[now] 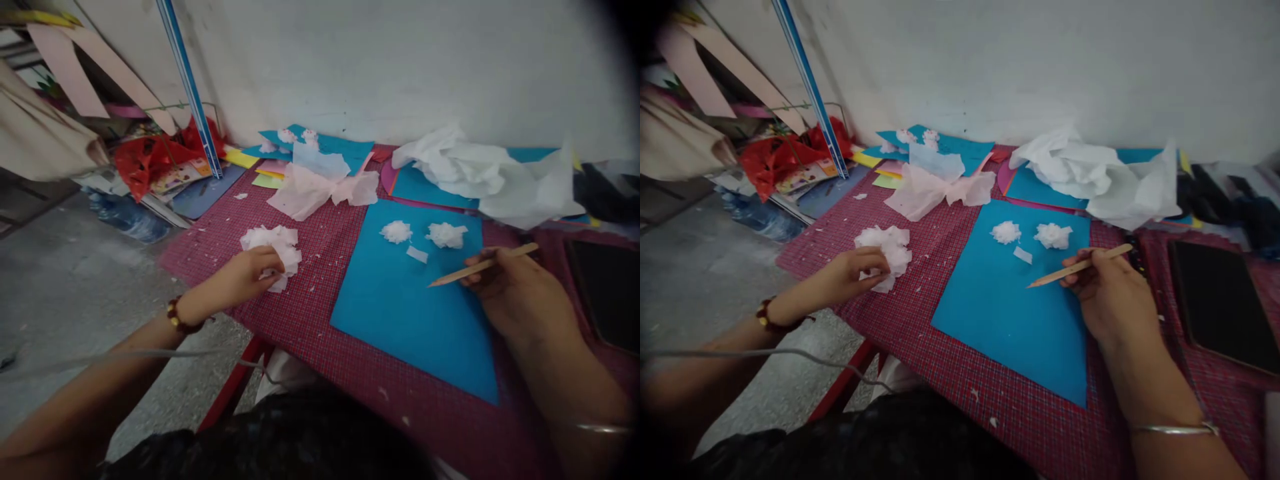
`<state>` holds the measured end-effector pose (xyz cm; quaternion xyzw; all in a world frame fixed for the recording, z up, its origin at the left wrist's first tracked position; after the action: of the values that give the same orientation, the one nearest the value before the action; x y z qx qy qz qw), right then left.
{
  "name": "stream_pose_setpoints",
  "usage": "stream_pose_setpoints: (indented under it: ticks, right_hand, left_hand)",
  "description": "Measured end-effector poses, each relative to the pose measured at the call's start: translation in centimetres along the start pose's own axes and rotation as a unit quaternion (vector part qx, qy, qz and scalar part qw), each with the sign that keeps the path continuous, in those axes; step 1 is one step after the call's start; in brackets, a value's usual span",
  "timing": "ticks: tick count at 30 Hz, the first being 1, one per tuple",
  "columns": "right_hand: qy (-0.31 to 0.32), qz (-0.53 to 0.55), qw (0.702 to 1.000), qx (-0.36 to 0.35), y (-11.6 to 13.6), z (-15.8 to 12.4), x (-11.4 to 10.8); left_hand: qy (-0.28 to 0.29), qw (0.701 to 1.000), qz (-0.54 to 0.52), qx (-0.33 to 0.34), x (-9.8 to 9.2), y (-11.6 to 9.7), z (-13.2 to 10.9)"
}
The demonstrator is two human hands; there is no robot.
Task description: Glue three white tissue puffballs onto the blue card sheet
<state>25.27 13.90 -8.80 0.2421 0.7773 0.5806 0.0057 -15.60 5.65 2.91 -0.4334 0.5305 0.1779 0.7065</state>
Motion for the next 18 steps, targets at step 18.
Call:
stream_pose_setpoints:
  ticks: [18]
  right_hand:
    - [0.032, 0.024, 0.999, 0.006, 1.9, -3.5, 1.9]
  left_hand:
    - [0.021, 0.996, 0.053, 0.069, -1.2, -1.5, 1.5]
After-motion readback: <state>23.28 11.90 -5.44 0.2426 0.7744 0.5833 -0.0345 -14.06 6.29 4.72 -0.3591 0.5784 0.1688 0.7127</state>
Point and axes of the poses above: each hand's wrist, its own z-axis towards the middle knuckle, its own x-axis out of the palm, y = z × x, the point moved 8 cm from there along z, towards the middle knuckle, and after that the axes turned 11 degrees about x, right-handed, at the moved point
